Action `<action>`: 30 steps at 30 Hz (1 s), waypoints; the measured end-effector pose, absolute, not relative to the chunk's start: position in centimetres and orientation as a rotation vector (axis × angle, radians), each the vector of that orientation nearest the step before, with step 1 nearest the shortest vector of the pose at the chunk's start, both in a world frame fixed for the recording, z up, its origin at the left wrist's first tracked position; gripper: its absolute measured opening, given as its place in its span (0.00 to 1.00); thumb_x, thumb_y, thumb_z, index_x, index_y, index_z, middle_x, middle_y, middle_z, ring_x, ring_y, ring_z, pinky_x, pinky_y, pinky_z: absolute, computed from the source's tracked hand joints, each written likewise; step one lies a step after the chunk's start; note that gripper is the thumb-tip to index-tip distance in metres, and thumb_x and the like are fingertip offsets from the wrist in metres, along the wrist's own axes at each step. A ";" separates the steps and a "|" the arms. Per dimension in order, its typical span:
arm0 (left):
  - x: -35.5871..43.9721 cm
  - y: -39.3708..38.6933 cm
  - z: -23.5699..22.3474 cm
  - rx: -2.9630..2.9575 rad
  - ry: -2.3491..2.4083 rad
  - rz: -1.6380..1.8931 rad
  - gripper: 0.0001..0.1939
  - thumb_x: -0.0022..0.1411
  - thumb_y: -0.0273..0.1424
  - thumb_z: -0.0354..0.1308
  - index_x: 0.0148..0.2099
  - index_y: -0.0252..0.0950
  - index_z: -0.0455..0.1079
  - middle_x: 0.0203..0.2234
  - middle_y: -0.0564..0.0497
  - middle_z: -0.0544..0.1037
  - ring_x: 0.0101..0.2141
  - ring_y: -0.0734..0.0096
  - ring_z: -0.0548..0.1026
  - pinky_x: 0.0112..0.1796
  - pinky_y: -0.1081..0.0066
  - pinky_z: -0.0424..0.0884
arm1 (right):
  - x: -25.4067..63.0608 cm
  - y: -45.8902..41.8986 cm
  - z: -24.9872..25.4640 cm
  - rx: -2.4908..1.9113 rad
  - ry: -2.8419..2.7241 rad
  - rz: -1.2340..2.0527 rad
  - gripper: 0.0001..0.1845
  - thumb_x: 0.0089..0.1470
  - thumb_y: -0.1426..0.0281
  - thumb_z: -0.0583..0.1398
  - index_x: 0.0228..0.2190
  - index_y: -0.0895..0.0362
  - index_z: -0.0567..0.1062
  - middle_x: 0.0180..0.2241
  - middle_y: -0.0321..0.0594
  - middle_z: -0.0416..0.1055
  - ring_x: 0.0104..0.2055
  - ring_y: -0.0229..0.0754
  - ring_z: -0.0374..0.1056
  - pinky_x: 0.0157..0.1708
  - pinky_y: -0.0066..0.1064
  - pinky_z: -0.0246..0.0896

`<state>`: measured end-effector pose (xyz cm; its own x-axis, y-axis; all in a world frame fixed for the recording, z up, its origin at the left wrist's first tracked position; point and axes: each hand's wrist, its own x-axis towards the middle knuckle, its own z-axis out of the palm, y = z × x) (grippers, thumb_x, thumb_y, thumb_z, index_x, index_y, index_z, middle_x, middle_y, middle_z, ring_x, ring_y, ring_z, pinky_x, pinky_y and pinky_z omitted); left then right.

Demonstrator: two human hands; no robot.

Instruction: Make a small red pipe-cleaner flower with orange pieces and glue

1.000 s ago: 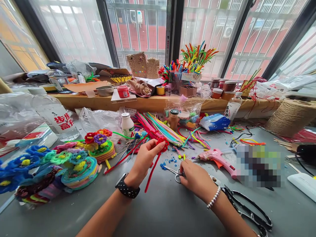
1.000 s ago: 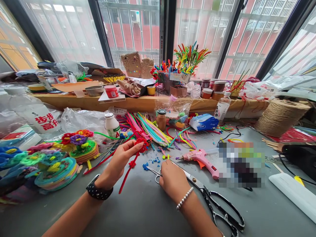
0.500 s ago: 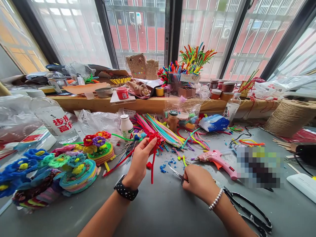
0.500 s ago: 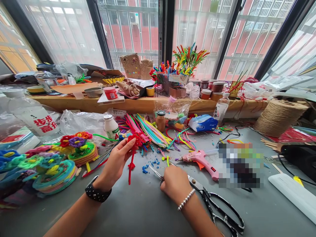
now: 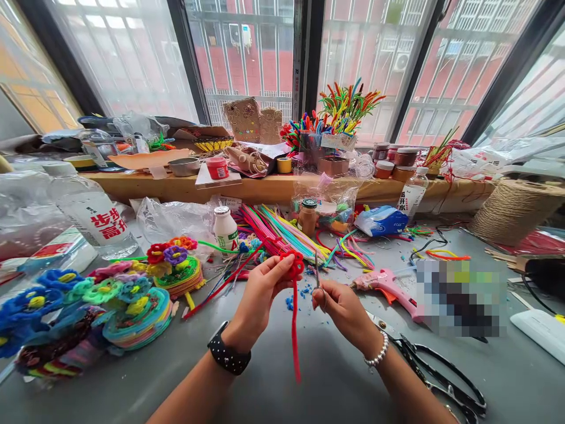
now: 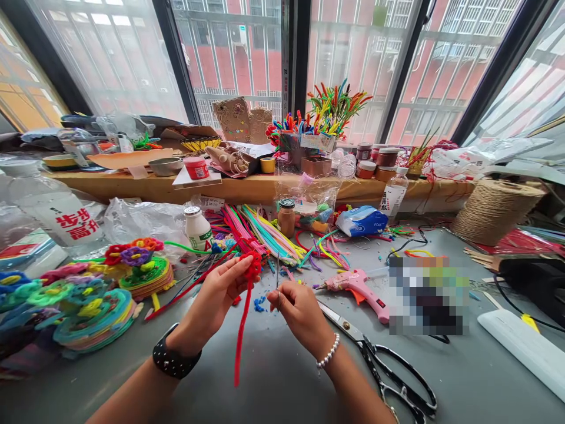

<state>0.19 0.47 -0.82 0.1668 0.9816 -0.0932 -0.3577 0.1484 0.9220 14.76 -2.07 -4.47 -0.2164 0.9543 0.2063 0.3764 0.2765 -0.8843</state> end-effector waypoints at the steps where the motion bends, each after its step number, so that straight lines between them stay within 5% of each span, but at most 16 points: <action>1: 0.3 0.4 -0.9 0.920 0.889 1.175 0.07 0.46 0.33 0.59 0.27 0.33 0.68 0.20 0.54 0.72 0.22 0.79 0.69 0.24 0.80 0.63 | 14.6 -2.1 -4.6 -1.158 -1.787 0.897 0.29 0.48 0.47 0.43 0.17 0.59 0.64 0.18 0.35 0.58 0.22 0.34 0.54 0.22 0.26 0.49; 7: 0.6 0.2 -1.4 0.964 0.869 1.234 0.08 0.46 0.32 0.59 0.24 0.33 0.66 0.17 0.57 0.65 0.19 0.83 0.61 0.22 0.82 0.59 | 13.9 -2.9 -4.6 -1.064 -1.969 0.758 0.33 0.48 0.45 0.35 0.28 0.58 0.65 0.25 0.38 0.61 0.27 0.37 0.56 0.27 0.28 0.51; 18: 1.0 -0.3 -0.7 1.084 0.980 1.196 0.13 0.48 0.36 0.57 0.21 0.35 0.58 0.15 0.59 0.62 0.18 0.82 0.59 0.20 0.81 0.57 | 13.6 -3.0 -4.9 -1.128 -1.996 0.702 0.35 0.45 0.43 0.37 0.25 0.59 0.65 0.23 0.37 0.61 0.25 0.37 0.55 0.24 0.27 0.49; 30: 0.8 0.0 -0.7 1.114 1.098 1.226 0.11 0.47 0.37 0.57 0.23 0.35 0.62 0.13 0.59 0.64 0.15 0.83 0.57 0.16 0.80 0.51 | 13.6 -2.7 -5.0 -1.201 -1.866 0.586 0.25 0.48 0.50 0.47 0.15 0.57 0.57 0.15 0.32 0.55 0.19 0.33 0.50 0.19 0.25 0.44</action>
